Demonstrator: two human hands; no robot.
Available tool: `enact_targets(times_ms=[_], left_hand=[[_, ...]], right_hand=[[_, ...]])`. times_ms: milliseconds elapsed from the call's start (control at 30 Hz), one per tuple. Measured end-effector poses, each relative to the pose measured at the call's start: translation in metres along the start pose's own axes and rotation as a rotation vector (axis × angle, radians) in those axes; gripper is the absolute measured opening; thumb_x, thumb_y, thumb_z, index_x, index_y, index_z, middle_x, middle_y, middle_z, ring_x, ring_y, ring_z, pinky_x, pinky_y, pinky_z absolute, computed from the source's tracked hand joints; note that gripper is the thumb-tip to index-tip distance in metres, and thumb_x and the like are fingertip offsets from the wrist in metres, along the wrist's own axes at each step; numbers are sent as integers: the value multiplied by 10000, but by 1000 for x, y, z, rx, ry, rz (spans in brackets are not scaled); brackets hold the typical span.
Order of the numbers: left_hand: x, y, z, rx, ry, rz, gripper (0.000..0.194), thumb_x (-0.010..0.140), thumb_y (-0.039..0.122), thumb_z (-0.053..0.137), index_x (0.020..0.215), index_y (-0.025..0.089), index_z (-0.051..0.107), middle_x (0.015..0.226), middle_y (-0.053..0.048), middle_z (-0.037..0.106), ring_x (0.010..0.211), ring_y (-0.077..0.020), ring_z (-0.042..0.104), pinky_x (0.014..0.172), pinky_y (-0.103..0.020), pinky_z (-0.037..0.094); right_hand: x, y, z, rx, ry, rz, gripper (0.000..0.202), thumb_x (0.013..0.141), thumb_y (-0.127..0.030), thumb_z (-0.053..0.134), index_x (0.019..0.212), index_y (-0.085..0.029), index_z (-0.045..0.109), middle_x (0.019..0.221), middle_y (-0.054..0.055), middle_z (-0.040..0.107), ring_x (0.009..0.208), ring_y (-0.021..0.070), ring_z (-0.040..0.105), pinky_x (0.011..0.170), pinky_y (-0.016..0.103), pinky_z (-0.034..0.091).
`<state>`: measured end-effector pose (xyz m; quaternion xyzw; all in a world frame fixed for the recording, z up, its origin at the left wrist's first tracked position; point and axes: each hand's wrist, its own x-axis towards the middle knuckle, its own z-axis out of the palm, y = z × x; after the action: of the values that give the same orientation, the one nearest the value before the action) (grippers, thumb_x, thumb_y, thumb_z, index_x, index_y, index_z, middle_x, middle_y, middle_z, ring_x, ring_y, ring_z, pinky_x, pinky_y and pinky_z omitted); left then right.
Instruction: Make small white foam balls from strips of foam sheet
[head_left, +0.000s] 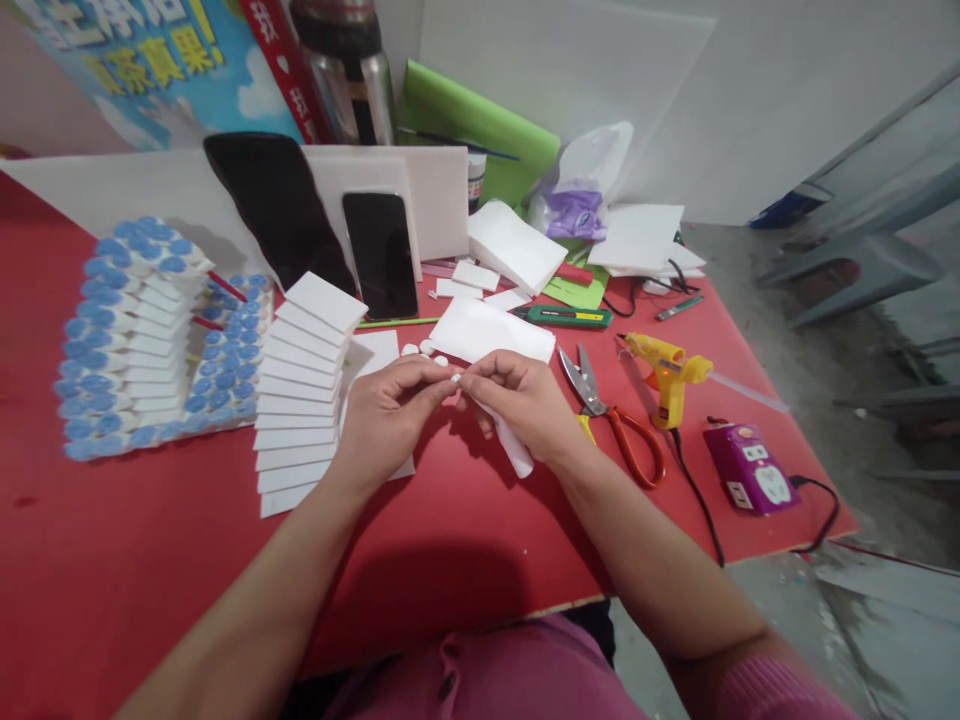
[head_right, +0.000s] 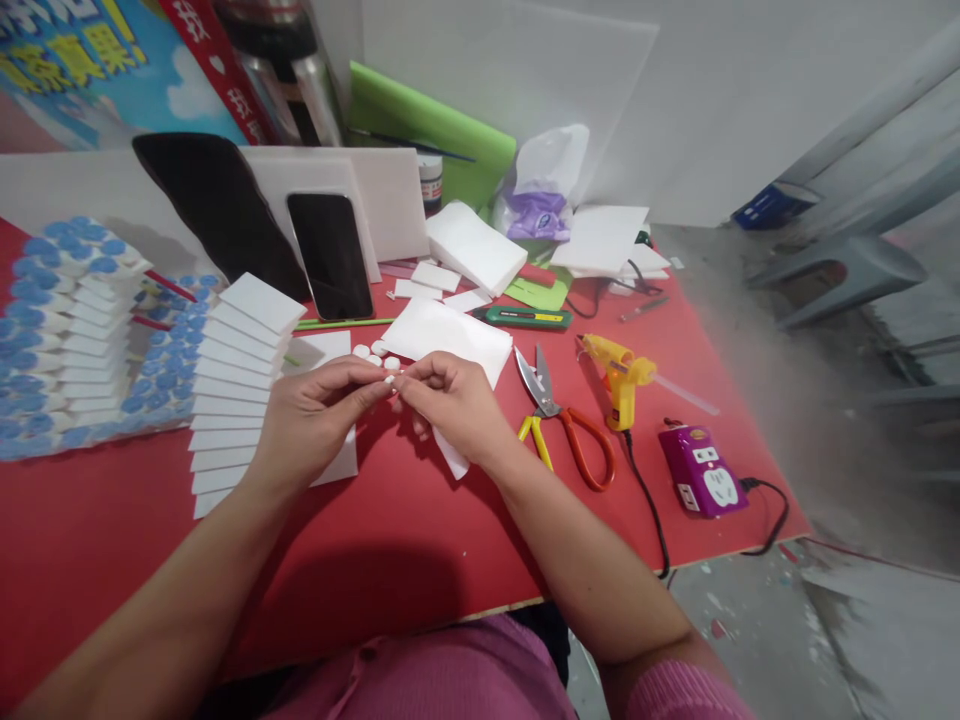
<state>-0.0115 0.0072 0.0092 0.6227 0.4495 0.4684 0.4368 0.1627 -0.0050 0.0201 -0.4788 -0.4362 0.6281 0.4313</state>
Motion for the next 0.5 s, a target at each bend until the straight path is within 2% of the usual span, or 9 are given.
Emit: enact_targets(times_ms=[100, 233, 400, 500], left_hand=[[1, 1, -1, -4, -17, 32, 70, 881, 202, 752, 833, 203, 804, 832, -30, 771, 815, -179, 688, 796, -312, 542], [0, 1, 0, 0, -26, 67, 92, 888, 195, 745, 818, 210, 803, 834, -34, 774, 821, -185, 694, 790, -318, 543], [-2, 1, 3, 15, -5, 79, 85, 873, 177, 745, 815, 205, 799, 845, -38, 773, 816, -186, 696, 770, -312, 548], [-2, 0, 4, 15, 33, 54, 72, 870, 178, 748, 825, 205, 798, 849, -35, 771, 825, -185, 700, 784, -312, 553]], right_hand=[[0, -2, 0, 51, 0, -5, 362, 781, -485, 842, 811, -183, 646, 695, -11, 715, 448, 76, 552, 440, 220, 458], [0, -2, 0, 86, -8, 8, 319, 761, -423, 852, 780, -184, 642, 652, -20, 700, 435, 75, 539, 433, 215, 442], [-2, -1, 3, -51, 85, -66, 165, 804, -264, 749, 735, -187, 621, 590, -44, 642, 436, 80, 549, 436, 209, 424], [-2, 0, 3, -102, 67, -43, 154, 835, -303, 738, 809, -190, 637, 646, -33, 666, 488, 119, 624, 478, 242, 490]])
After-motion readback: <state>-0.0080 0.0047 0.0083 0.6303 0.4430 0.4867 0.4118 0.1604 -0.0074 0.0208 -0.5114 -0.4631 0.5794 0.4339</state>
